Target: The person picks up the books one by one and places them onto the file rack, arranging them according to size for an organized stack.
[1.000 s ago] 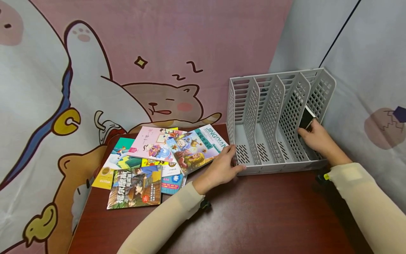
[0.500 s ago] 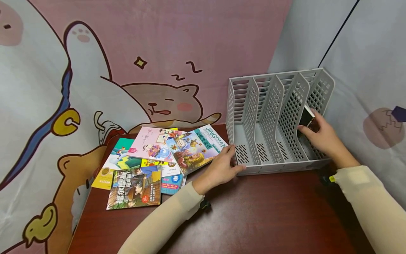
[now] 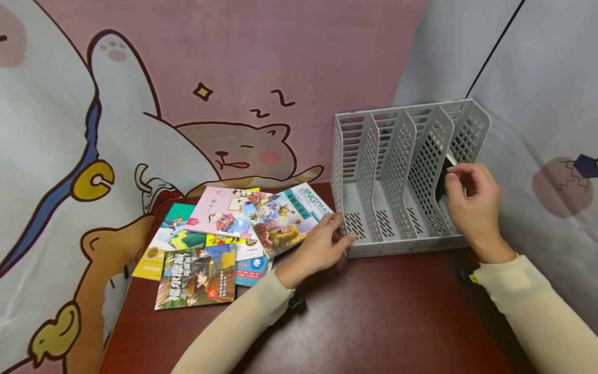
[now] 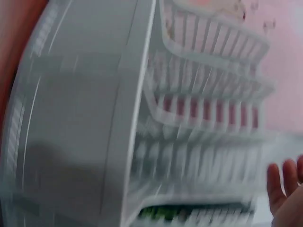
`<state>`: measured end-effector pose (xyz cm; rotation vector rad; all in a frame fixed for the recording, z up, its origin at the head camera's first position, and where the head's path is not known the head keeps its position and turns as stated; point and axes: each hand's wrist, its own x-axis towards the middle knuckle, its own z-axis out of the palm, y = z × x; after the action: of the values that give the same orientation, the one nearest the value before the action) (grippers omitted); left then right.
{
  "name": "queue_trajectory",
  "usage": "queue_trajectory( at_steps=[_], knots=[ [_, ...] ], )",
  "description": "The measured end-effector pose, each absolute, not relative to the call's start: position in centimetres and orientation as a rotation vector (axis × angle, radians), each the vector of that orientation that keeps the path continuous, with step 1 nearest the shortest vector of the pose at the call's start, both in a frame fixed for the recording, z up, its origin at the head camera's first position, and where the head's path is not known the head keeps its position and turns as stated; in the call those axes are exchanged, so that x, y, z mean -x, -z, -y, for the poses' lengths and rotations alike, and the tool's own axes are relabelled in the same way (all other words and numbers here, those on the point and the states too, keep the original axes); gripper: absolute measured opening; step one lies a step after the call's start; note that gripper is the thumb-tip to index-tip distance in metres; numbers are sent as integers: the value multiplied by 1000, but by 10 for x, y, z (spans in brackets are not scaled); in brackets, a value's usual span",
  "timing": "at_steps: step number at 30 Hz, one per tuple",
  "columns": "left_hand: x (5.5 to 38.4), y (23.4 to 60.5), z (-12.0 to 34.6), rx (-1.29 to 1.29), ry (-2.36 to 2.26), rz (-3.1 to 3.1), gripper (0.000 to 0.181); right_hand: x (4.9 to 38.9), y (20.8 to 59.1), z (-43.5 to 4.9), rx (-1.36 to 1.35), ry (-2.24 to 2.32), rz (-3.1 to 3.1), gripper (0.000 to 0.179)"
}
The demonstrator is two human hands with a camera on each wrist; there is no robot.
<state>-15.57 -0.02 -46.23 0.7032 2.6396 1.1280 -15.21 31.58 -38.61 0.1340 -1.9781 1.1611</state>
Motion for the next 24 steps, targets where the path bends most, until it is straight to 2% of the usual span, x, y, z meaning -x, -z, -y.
queue_trajectory(
  at_steps=[4, 8, 17, 24],
  knots=[
    [154, 461, 9, -702, -1168, -2652, 72, 150, 400, -294, -281, -1204, 2109, 14],
    [151, 461, 20, -698, -1198, -2682, 67, 146, 411, -272, -408, -1266, 2239, 18],
    [148, 463, 59, -545, -1284, -2733, 51, 130, 417, -208, -691, -1329, 2455, 21],
    [146, 462, 91, -491, -1412, -2738, 39, 119, 417, -163, -798, -1325, 2590, 19]
  ],
)
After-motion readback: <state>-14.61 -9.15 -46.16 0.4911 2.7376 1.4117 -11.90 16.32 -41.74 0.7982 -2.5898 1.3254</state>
